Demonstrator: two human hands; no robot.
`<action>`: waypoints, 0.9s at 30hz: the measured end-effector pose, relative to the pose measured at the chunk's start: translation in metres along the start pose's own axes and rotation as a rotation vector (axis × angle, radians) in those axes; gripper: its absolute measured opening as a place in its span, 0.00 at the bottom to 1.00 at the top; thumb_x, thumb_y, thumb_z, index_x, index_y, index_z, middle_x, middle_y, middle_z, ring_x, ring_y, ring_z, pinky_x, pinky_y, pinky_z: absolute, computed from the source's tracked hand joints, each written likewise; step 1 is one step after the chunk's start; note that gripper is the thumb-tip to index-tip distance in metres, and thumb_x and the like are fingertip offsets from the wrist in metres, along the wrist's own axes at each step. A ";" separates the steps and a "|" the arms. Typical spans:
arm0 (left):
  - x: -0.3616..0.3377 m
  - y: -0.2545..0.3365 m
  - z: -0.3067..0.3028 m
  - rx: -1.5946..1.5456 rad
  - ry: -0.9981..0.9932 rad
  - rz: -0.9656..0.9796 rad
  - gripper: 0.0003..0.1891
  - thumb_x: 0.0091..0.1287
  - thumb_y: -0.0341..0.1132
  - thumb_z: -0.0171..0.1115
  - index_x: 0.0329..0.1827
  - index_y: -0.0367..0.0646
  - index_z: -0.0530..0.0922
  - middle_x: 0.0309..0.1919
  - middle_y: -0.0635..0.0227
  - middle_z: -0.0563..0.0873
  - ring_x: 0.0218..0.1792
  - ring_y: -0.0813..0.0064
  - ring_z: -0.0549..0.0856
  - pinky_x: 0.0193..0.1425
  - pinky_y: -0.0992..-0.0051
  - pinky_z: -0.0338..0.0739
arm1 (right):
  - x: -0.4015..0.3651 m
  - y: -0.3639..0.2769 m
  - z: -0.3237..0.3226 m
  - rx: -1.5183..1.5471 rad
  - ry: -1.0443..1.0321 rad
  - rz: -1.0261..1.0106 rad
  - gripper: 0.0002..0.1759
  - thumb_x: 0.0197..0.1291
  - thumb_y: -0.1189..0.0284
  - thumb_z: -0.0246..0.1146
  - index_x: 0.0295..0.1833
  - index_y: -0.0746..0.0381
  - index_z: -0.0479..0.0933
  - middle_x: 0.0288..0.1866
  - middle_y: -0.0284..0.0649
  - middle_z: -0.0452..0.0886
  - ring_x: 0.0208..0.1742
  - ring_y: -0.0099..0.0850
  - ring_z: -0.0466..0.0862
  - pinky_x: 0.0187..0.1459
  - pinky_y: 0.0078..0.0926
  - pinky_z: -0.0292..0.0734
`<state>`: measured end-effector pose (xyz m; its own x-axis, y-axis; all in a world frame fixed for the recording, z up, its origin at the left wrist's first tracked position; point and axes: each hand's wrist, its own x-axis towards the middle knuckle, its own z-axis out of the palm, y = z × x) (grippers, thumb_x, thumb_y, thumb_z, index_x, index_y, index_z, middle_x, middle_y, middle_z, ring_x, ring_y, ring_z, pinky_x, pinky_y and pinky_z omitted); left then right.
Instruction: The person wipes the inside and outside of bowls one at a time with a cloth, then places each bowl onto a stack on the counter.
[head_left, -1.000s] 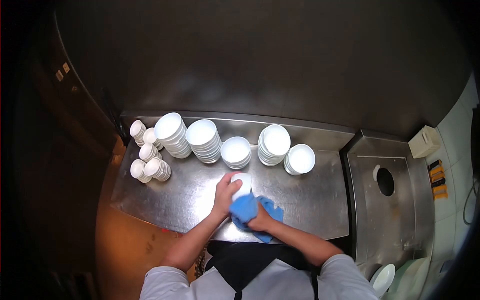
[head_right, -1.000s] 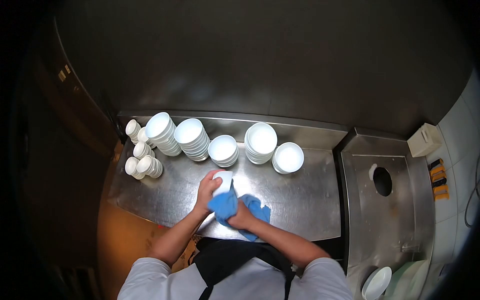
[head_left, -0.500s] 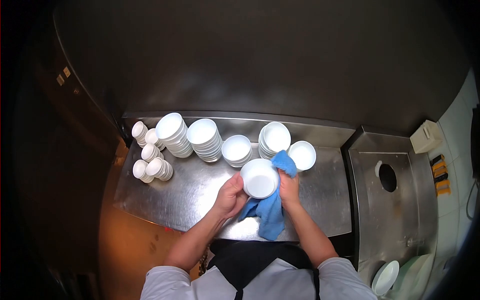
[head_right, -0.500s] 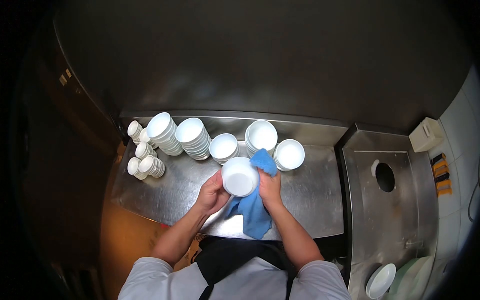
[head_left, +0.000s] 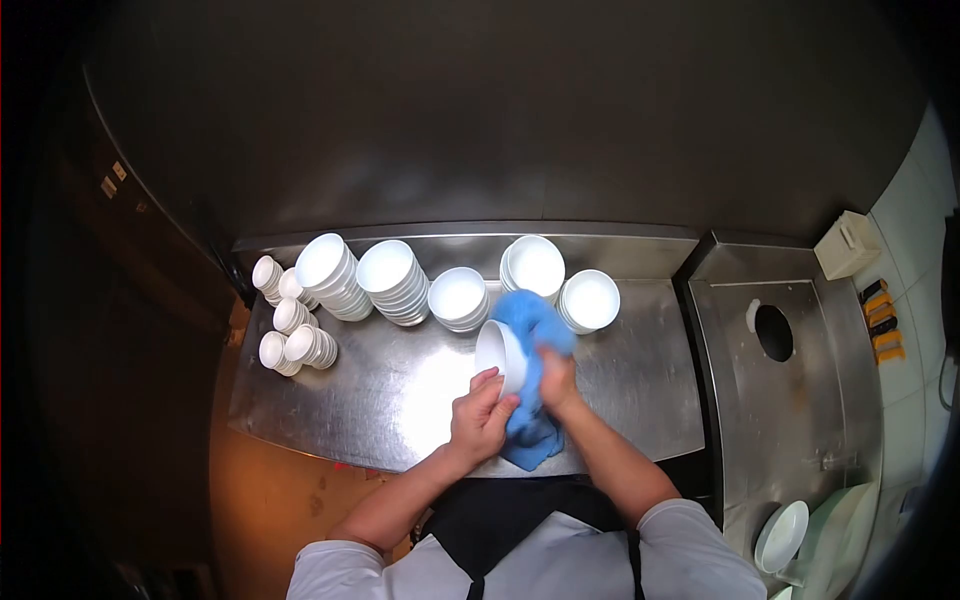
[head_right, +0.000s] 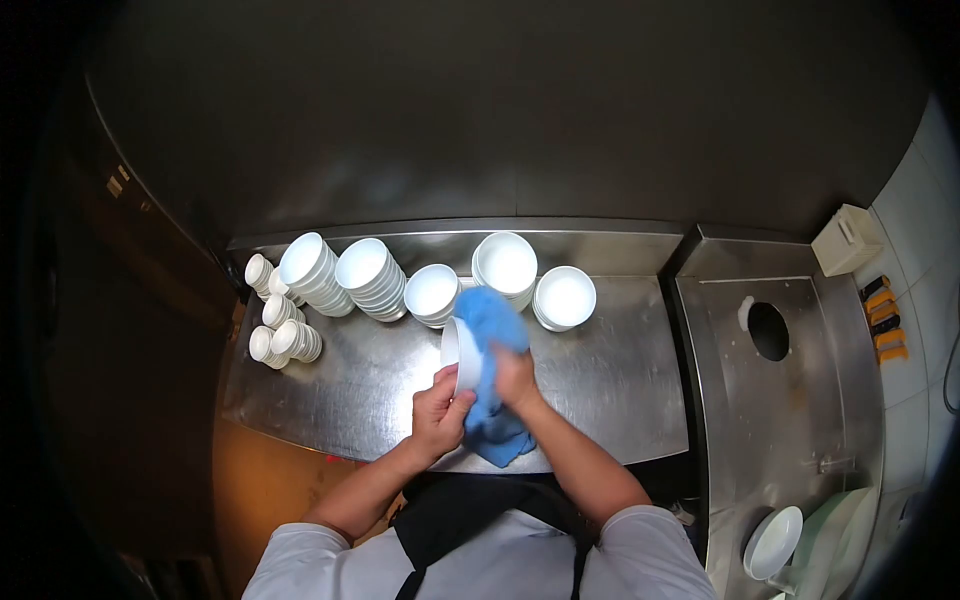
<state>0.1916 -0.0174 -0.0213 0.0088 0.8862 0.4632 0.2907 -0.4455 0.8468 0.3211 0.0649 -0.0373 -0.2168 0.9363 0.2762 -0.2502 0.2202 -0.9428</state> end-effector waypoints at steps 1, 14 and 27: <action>0.003 0.005 -0.002 0.055 -0.020 0.110 0.09 0.67 0.27 0.62 0.48 0.35 0.83 0.48 0.54 0.87 0.51 0.61 0.87 0.63 0.59 0.74 | 0.006 0.003 -0.003 0.201 0.063 0.213 0.21 0.69 0.61 0.58 0.55 0.68 0.76 0.46 0.42 0.84 0.48 0.31 0.84 0.51 0.29 0.80; 0.097 -0.077 -0.033 0.826 0.070 0.275 0.07 0.60 0.25 0.61 0.40 0.42 0.82 0.37 0.59 0.87 0.42 0.61 0.86 0.56 0.59 0.72 | -0.013 -0.023 -0.034 -0.225 0.130 0.191 0.15 0.65 0.67 0.61 0.51 0.66 0.79 0.47 0.46 0.85 0.49 0.40 0.85 0.51 0.35 0.77; 0.134 -0.045 0.007 0.938 -0.069 0.317 0.20 0.62 0.34 0.64 0.58 0.42 0.77 0.60 0.55 0.79 0.68 0.51 0.73 0.72 0.45 0.60 | -0.033 -0.046 -0.121 -1.057 -0.245 0.093 0.22 0.48 0.71 0.69 0.50 0.64 0.76 0.47 0.47 0.80 0.53 0.50 0.80 0.53 0.42 0.78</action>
<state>0.1862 0.1222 0.0010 0.2636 0.7624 0.5910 0.9047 -0.4080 0.1228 0.4542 0.0567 -0.0259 -0.4047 0.9072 0.1145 0.6893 0.3850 -0.6137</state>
